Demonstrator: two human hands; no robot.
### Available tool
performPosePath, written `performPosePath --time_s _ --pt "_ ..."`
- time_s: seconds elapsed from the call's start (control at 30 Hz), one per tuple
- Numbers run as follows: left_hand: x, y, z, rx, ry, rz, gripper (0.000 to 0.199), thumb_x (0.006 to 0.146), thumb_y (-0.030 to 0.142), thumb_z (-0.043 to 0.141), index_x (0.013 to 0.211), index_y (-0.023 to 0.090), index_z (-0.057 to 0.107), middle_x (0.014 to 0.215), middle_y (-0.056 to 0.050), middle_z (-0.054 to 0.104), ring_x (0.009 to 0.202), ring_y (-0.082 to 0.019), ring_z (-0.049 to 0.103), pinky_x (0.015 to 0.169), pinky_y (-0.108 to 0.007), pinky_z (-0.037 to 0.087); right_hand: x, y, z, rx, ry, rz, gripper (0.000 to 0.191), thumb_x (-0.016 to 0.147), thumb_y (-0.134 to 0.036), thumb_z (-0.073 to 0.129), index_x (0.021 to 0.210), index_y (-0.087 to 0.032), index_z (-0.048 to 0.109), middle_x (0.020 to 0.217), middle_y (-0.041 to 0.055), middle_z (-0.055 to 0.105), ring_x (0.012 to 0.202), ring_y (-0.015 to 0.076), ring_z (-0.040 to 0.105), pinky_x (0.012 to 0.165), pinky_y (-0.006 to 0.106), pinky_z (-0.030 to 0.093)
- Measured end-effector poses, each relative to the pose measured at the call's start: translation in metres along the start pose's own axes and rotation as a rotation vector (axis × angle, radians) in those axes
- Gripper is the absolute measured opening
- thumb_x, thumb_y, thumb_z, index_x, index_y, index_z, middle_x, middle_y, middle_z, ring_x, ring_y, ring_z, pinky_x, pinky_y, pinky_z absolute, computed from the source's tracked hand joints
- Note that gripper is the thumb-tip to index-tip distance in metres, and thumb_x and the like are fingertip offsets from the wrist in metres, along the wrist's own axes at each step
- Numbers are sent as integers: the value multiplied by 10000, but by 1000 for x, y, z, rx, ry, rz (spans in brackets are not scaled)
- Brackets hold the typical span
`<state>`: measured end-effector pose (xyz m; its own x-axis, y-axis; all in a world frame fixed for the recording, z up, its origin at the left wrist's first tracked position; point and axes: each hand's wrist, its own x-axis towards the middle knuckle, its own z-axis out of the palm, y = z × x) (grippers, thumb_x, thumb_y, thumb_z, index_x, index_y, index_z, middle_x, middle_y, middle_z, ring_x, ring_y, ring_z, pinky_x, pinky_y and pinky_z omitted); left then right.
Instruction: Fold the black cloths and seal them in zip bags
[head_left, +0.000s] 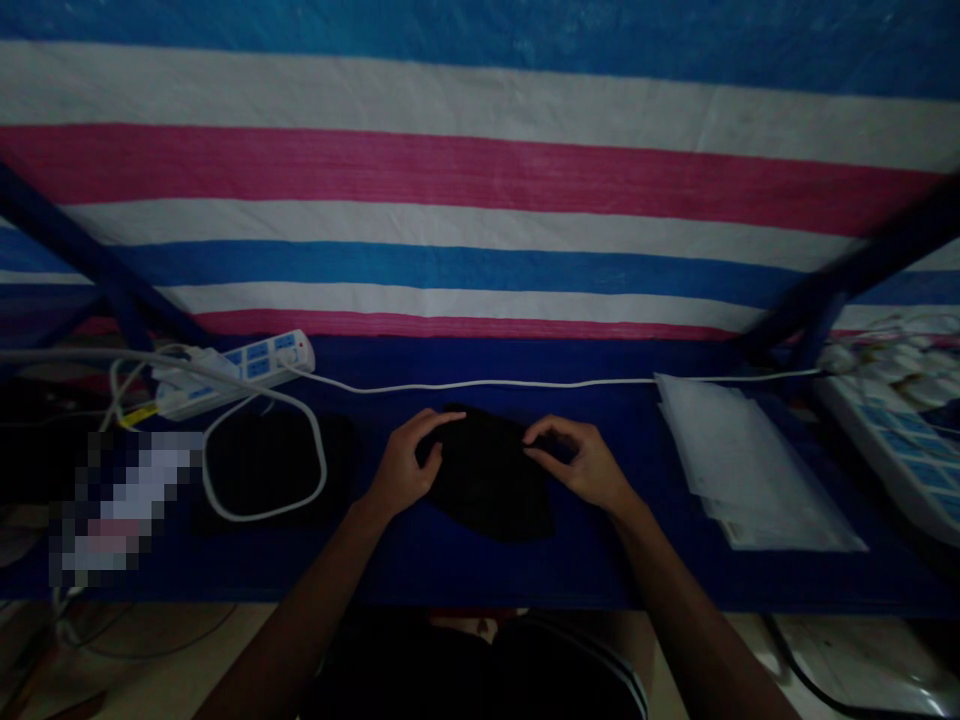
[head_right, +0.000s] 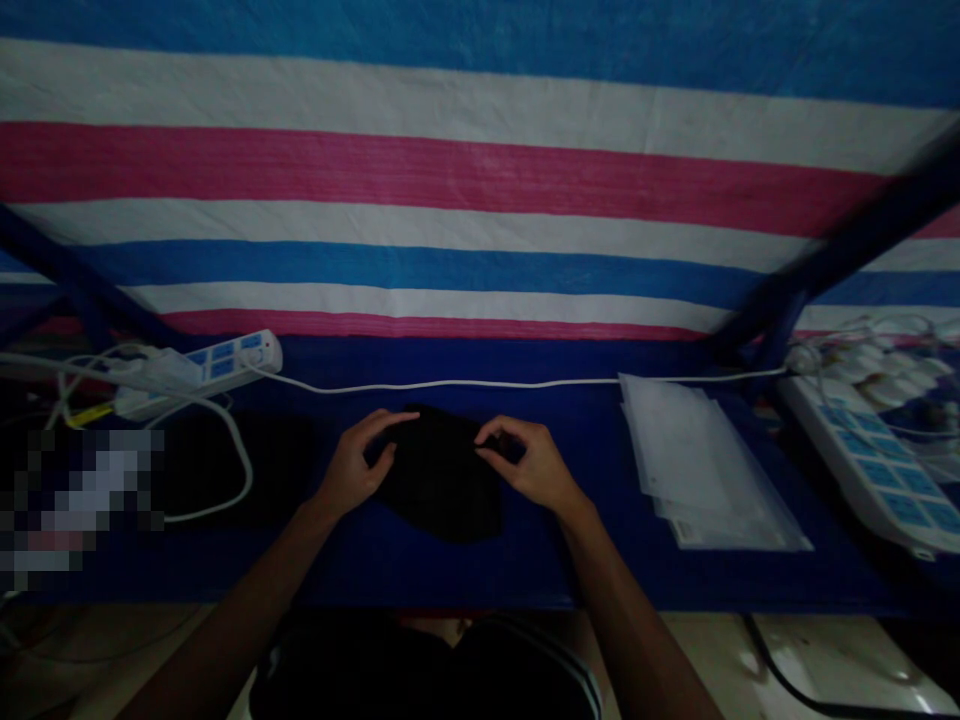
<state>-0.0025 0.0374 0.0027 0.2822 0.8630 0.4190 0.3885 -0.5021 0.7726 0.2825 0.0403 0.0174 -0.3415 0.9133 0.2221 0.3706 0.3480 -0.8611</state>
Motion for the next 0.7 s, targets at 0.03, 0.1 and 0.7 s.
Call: performPosePath --time_s 0.03,0.1,0.7 --pt "0 0 -1 -13 -7 1 402 902 109 521 1243 219 705 1027 -62 695 945 -208 677 873 -361 546 0 -1 -1 39 -20 16 165 899 -391 727 945 -233 740 912 41 772 826 218 723 769 347 581" --pt "1 1 -3 -49 -20 8 303 906 142 536 1112 213 747 975 -59 679 899 -208 672 826 -354 540 -1 -2 -1 103 -57 45 214 884 -422 754 990 -236 763 959 46 788 832 218 730 774 350 588" --pt "-2 8 -15 -1006 -396 -321 406 913 493 643 869 96 718 773 -141 777 511 -182 661 512 -263 433 -8 -4 -16 782 -743 128 410 820 -360 882 1170 -167 787 986 92 815 897 164 758 805 248 543"
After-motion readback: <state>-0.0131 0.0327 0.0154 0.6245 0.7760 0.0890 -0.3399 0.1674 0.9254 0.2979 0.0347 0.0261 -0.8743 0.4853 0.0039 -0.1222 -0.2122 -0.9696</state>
